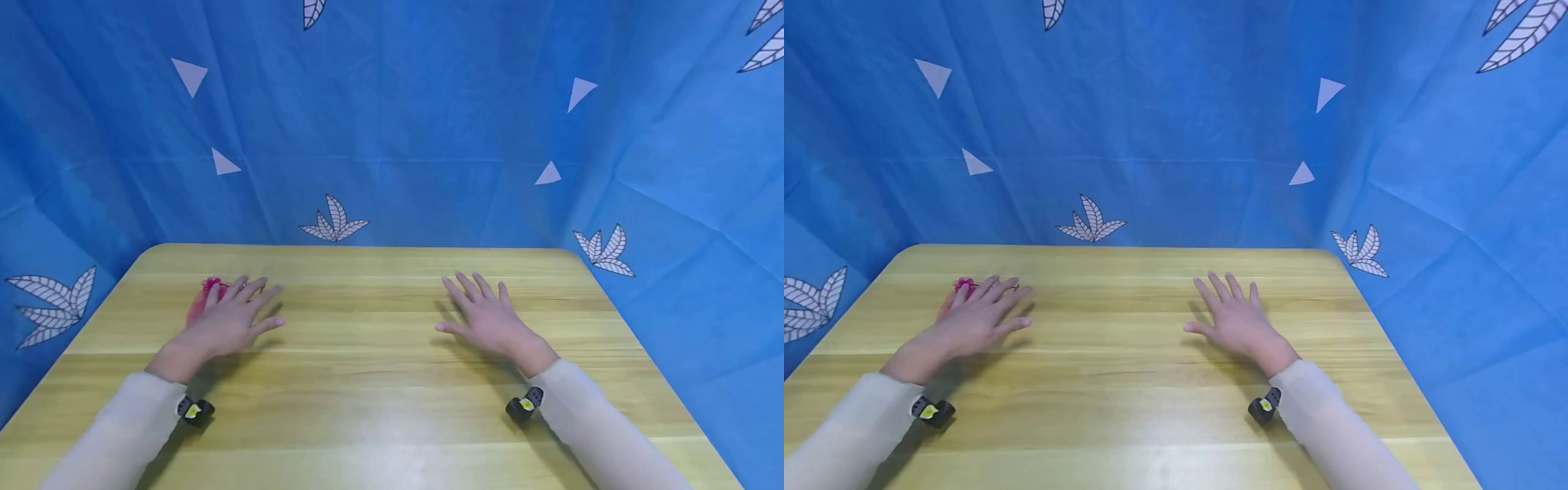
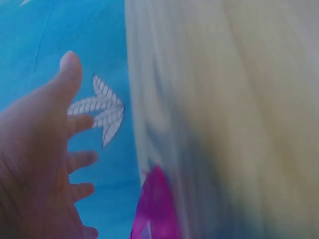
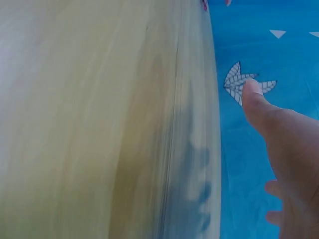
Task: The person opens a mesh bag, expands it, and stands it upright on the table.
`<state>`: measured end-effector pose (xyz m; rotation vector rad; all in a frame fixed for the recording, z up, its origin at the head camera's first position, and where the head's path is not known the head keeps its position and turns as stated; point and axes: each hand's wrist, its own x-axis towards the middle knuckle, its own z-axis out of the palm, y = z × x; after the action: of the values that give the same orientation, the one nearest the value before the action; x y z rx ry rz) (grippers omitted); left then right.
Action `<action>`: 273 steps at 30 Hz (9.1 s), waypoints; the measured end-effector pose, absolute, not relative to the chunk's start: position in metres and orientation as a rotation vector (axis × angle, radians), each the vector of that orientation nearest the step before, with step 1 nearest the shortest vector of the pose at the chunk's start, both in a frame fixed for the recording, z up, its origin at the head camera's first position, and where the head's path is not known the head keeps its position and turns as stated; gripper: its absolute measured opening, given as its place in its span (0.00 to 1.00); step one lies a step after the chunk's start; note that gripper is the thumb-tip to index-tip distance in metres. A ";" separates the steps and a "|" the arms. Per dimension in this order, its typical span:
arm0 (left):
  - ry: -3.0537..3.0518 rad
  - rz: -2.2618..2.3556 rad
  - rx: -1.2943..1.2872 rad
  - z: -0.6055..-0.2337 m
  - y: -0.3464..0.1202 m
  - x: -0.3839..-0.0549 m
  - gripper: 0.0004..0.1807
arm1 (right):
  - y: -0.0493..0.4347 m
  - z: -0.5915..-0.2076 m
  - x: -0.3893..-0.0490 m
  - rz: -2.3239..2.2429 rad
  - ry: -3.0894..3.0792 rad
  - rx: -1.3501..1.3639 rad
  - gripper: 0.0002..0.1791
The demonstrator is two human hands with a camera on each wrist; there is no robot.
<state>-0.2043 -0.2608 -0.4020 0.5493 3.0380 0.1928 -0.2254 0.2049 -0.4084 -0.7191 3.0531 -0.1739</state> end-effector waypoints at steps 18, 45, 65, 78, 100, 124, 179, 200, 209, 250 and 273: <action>3.183 0.323 0.341 -0.399 -0.321 -0.207 0.38 | 0.142 -0.399 -0.238 -0.242 3.092 -0.994 0.43; 3.158 0.410 0.139 -0.423 -0.354 -0.214 0.30 | 0.061 -0.408 -0.242 -0.285 3.036 -1.188 0.41; 3.176 0.712 0.258 -0.416 -0.329 -0.200 0.08 | 0.016 -0.420 -0.238 -0.351 2.957 -1.206 0.39; 3.155 0.834 0.414 -0.407 -0.300 -0.190 0.04 | -0.002 -0.423 -0.235 -0.532 2.905 -1.205 0.32; 2.991 0.995 0.576 -0.408 -0.249 -0.180 0.03 | -0.013 -0.430 -0.229 -0.918 2.807 -1.181 0.14; 2.815 1.167 0.626 -0.423 -0.200 -0.196 0.03 | 0.033 -0.437 -0.228 -1.340 2.604 -0.905 0.10; 2.415 1.596 0.623 -0.453 -0.122 -0.229 0.08 | 0.106 -0.419 -0.211 -1.591 2.405 -0.657 0.08; 2.407 1.582 0.700 -0.457 -0.123 -0.226 0.07 | 0.111 -0.456 -0.226 -1.595 2.417 -0.664 0.07; 2.400 1.585 0.696 -0.458 -0.123 -0.227 0.07 | 0.105 -0.418 -0.205 -1.580 2.412 -0.655 0.06; 2.342 1.644 0.658 -0.452 -0.123 -0.223 0.06 | 0.114 -0.455 -0.228 -1.708 2.300 -0.598 0.08; 2.375 1.661 0.563 -0.453 -0.123 -0.225 0.06 | 0.110 -0.426 -0.213 -1.802 2.248 -0.545 0.09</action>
<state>-0.2251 -0.1234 -0.4532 0.5627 2.3751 1.6614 -0.2128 0.1098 -0.4263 -0.5450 2.2483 -1.8022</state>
